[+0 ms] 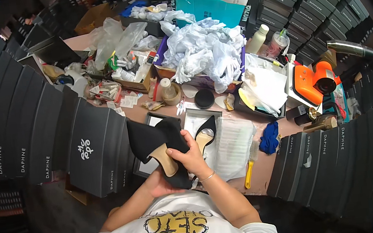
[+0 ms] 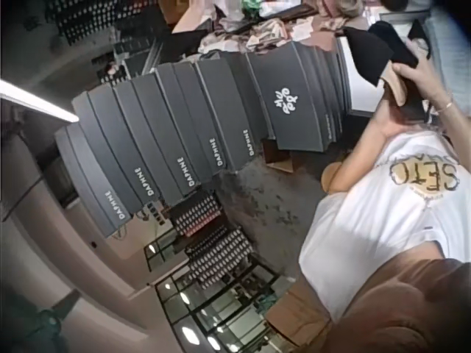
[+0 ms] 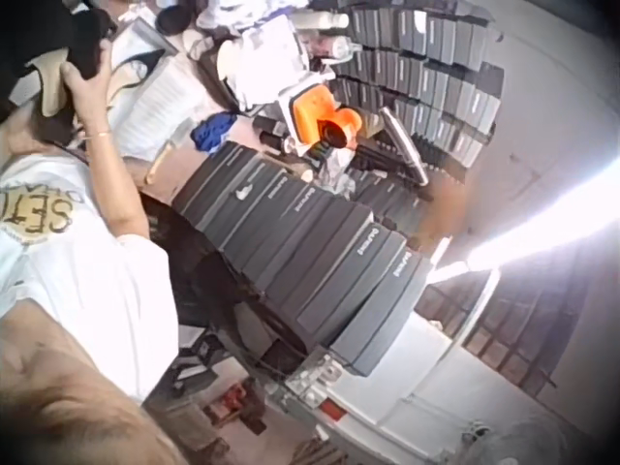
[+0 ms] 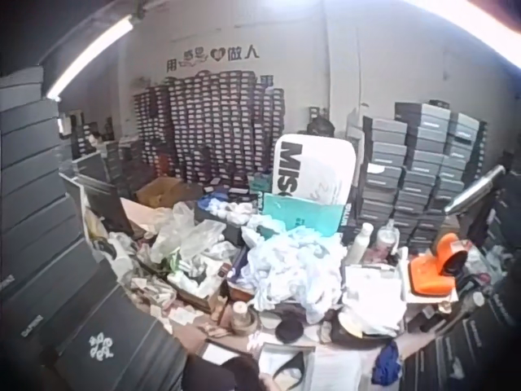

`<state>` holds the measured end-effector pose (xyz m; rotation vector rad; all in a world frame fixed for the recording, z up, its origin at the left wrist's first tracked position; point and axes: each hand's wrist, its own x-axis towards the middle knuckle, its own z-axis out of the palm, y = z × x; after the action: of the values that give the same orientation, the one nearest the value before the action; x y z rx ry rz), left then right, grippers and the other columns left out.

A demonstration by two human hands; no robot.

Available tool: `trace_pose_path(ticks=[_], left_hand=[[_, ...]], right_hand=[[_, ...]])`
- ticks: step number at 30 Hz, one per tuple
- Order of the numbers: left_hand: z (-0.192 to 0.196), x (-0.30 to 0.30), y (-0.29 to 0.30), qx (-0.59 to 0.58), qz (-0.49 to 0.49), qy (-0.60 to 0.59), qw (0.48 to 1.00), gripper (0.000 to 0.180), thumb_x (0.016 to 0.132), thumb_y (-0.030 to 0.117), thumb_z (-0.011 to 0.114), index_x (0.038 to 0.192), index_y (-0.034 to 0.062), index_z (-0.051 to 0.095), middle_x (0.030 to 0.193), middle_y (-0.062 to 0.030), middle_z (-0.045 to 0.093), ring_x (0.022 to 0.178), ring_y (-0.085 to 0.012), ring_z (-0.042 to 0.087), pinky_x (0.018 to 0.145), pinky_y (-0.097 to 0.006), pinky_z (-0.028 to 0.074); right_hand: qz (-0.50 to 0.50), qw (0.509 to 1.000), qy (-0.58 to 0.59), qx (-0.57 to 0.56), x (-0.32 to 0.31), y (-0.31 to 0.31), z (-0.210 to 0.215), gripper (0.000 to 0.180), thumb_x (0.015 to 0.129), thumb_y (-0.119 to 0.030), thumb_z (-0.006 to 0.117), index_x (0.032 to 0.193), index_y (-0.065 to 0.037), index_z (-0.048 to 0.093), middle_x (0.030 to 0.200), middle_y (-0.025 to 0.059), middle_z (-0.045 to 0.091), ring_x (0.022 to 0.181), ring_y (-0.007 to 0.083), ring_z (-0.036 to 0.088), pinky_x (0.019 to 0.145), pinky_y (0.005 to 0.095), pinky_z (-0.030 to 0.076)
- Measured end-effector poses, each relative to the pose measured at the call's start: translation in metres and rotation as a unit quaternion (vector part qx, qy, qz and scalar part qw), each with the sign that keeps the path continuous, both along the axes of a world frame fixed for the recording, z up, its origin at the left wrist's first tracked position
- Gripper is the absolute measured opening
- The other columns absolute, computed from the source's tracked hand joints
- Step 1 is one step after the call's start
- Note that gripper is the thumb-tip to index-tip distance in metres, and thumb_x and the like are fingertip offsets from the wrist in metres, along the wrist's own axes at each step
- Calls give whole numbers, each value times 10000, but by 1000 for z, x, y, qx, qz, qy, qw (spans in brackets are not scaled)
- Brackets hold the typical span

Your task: Packing a pair of black high-heeled shoes into a box, including cleaning them and adding heel pads.

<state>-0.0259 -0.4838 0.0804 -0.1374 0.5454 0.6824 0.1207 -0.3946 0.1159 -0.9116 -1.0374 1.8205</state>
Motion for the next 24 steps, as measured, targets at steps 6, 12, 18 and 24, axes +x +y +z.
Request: trace_pose_path(ticks=[6,12,18,24], left_hand=[[-5,-2,14,-46,25,-154,987,638,893,544,447,1284,41,475,1155,-238,582,1094,-487,538,985,-615,398],[3,1,23,-98,157,-45,982,450,819,399,584,938,-35,600,914,-181,625,1005,-396,575,1038,-623,320],[-24,9,25,-86,228,31,969,421,864,469,517,1000,84,620,1022,-130,643,965,-317,610,932,-590,414],[4,33,43,-34,219,256,941,308,933,345,468,1068,102,601,1003,-80,631,946,-215,606,858,-349,496]], right_hand=[[67,994,17,85,8,-8,10,573,756,-45,749,1239,-49,440,1110,33,573,998,98,542,875,255,455],[-139,989,-27,34,83,10,-13,570,981,-331,413,1385,63,331,1348,138,452,1247,198,419,1062,300,298],[-95,932,-285,201,91,-46,6,489,760,-7,589,1243,-14,514,1084,139,529,1012,248,514,919,343,417],[75,657,-492,567,40,-36,-27,454,663,-142,692,1096,-38,604,1074,114,566,1017,259,516,810,344,400]])
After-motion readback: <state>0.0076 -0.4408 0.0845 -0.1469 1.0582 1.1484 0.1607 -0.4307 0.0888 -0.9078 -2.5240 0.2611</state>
